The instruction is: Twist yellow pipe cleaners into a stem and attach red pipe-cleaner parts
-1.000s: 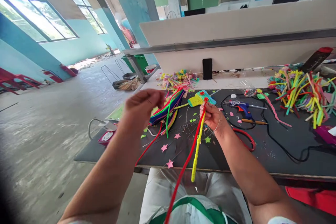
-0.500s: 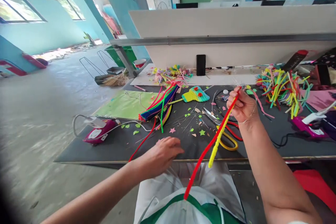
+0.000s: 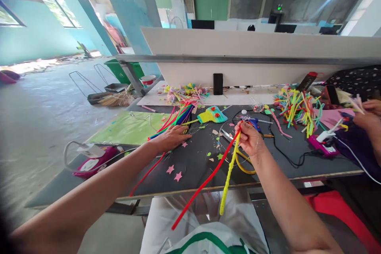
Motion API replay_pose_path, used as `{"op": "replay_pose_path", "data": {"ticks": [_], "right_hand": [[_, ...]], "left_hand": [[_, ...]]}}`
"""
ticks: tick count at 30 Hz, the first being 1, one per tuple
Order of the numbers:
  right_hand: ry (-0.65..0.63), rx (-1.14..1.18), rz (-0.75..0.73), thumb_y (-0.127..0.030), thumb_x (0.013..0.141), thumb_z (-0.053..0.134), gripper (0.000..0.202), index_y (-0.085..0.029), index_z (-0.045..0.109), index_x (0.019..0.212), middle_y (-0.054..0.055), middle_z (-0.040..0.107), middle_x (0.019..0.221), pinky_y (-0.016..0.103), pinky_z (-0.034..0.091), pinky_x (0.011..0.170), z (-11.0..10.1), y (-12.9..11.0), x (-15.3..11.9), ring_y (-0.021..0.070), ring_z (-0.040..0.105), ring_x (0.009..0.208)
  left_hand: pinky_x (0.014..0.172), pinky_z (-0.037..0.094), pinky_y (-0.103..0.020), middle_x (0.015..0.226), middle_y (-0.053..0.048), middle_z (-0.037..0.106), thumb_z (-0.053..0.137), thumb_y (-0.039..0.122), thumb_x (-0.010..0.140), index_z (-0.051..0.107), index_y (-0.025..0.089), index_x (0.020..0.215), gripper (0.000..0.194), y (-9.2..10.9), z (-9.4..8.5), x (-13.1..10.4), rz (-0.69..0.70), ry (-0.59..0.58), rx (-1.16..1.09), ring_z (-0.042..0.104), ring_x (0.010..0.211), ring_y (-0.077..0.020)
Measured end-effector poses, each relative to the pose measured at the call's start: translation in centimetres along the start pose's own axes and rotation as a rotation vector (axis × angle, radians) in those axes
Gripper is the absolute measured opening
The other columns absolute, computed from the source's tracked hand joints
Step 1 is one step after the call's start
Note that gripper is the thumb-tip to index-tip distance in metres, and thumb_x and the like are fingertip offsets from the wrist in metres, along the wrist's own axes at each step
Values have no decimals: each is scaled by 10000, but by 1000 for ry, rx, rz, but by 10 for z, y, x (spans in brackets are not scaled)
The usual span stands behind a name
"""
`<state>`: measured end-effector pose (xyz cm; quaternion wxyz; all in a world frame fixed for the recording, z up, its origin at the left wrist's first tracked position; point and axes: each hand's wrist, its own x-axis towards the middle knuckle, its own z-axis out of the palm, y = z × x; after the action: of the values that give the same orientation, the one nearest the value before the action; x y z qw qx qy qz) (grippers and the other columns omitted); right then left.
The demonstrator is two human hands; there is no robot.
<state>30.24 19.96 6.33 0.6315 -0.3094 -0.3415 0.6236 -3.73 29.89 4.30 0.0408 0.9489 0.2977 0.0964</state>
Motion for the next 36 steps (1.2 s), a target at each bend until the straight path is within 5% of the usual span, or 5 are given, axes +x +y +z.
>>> {"op": "replay_pose_path", "data": {"ticks": [4,8,12,23,36], "right_hand": [[-40,7,12,-290,650,772,209,-205,618,761,-39,598,709,186,235,353,6,6,10,17,207,389],[-87,31,7,-285,659,777,205,-197,621,759,-39,600,708,166,229,354,16,8,20,9,253,388],[-57,-18,-40,-282,644,792,192,-197,644,732,-25,613,689,180,250,372,20,5,24,30,343,417],[-30,-151,-65,-319,586,829,209,-200,705,706,8,651,666,294,448,678,43,21,17,139,569,638],[-149,-195,88,-301,565,842,253,-175,624,584,-30,568,565,239,356,565,53,39,11,102,494,560]], "left_hand": [[963,391,-381,1165,-115,580,512,212,825,654,200,1121,329,47,-4,37,-127,342,-318,518,1084,-228],[743,467,-276,883,-56,640,565,213,768,657,167,985,240,108,5,71,-227,440,-816,580,804,-157],[638,456,-232,747,1,586,554,271,781,596,151,917,185,124,10,71,-395,474,-1225,544,635,-103],[854,451,-292,939,-58,674,548,185,821,703,197,921,185,133,-66,62,-118,532,-648,600,926,-178],[655,449,-244,755,-25,682,605,172,733,713,179,747,108,126,-66,64,-171,288,-683,607,716,-150]]}}
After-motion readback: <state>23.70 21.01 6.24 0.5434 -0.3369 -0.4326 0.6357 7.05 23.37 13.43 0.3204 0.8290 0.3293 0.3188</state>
